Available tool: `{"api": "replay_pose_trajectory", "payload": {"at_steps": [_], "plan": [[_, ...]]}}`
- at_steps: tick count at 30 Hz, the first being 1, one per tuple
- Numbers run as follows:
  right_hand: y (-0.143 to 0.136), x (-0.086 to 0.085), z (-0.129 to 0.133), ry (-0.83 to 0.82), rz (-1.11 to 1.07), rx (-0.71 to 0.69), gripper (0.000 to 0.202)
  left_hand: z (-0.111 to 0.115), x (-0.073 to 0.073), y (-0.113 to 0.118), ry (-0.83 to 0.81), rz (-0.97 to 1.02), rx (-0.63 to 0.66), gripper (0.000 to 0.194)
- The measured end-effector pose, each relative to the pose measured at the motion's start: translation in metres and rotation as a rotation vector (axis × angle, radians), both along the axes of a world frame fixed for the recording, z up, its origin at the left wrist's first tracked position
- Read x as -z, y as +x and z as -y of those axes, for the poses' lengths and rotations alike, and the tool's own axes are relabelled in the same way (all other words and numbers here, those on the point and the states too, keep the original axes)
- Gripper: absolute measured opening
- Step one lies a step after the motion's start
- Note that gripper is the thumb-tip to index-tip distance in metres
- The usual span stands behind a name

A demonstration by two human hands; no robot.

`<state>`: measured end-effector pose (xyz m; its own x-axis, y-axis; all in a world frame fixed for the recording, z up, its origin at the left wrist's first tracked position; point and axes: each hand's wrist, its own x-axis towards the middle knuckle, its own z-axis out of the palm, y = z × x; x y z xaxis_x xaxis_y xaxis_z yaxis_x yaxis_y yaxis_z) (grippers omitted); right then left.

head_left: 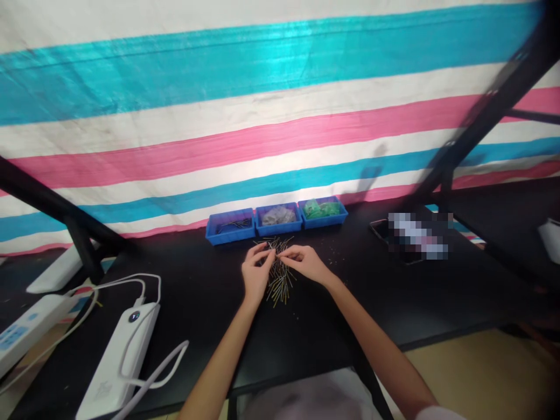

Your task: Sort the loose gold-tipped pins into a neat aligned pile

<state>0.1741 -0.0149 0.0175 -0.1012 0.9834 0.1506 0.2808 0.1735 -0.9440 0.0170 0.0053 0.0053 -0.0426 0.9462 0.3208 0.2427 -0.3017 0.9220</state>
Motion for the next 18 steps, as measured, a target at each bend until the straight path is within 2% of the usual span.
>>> {"api": "replay_pose_trajectory", "payload": {"at_steps": [3, 7, 11, 14, 18], "plan": [[-0.0001, -0.0013, -0.0006, 0.001, -0.004, 0.033, 0.026, -0.0011, 0.0009, -0.0003, 0.039, -0.054, -0.037, 0.020], [0.0025, -0.0045, -0.0018, 0.045, -0.027, 0.108, 0.031, 0.0010, 0.0020, 0.0039, 0.155, -0.169, 0.021, 0.014], [0.0048, -0.0063, -0.0021, 0.129, 0.025, 0.144, 0.019, 0.0044, 0.0039, 0.0082, 0.239, -0.245, 0.072, 0.008], [0.0049, -0.0060, -0.0028, 0.155, -0.007, 0.154, 0.018, 0.0049, 0.0016, 0.0077, 0.217, -0.212, 0.093, 0.008], [0.0051, -0.0033, -0.0050, 0.143, -0.086, 0.182, 0.021, 0.0034, -0.0043, 0.0053, 0.119, -0.068, 0.105, 0.010]]}}
